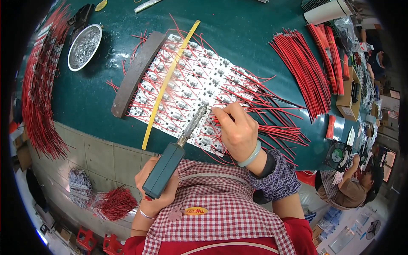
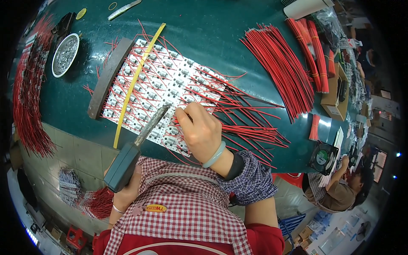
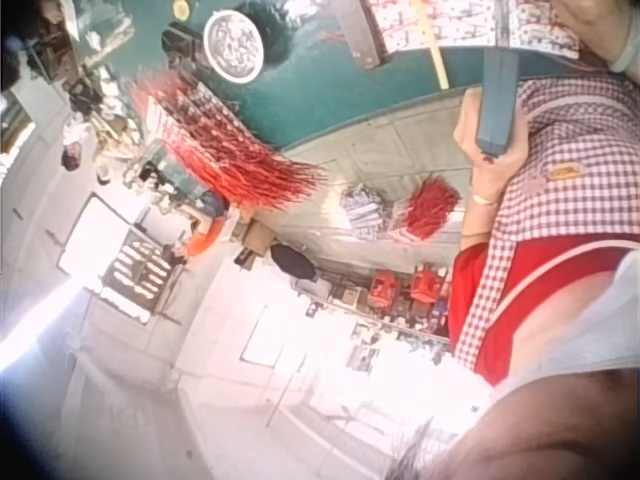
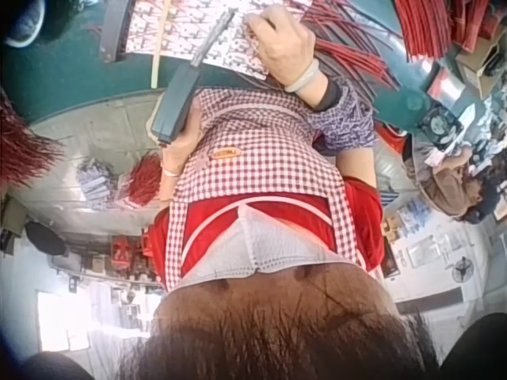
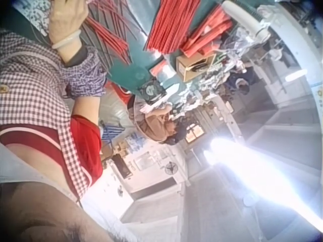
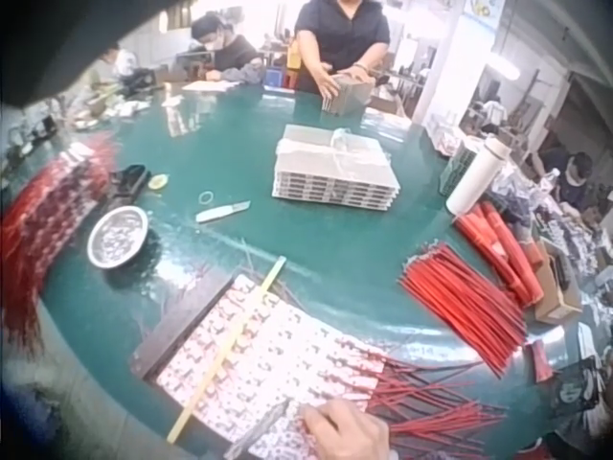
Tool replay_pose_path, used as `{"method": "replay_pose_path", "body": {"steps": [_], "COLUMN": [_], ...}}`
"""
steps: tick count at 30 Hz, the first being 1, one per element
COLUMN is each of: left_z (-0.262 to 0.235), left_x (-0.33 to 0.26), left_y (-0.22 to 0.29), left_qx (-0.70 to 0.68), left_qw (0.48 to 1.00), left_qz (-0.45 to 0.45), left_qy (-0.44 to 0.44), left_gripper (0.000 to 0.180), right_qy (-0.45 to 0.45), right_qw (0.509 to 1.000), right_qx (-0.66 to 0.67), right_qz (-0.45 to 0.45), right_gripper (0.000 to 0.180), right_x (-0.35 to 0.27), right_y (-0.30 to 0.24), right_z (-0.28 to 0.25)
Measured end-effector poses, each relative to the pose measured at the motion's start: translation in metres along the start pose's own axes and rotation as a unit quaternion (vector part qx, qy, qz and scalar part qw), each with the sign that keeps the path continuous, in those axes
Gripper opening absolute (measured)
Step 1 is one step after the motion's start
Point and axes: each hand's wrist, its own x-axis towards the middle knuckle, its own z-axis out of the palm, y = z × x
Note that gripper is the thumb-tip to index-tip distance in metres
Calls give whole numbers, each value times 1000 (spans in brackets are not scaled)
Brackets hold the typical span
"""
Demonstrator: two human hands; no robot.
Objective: The person solders red wires onto a white circuit board component using a soldering iron.
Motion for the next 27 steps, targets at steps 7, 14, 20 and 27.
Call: {"method": "replay_pose_path", "body": {"steps": [7, 14, 20, 27], "left_z": [2, 5, 6, 5], "left_x": [-2, -6, -7, -4], "left_y": [2, 0, 0, 7], "left_qx": [13, -26, -18, -20], "left_qw": [1000, 999, 1000, 999], "left_qz": [-4, -24, -12, -27], "left_qy": [-1, -7, -14, -30], "left_gripper": [23, 25, 26, 32], "right_qy": [3, -1, 4, 0], "right_qw": [1000, 1000, 1000, 999], "right_qx": [0, 10, 17, 3], "right_qz": [-4, -1, -16, -38], "right_gripper": [30, 29, 29, 31], "right_x": [1, -1, -2, -4], "right_y": [-1, -1, 0, 1], "right_z": [0, 1, 4, 4]}}
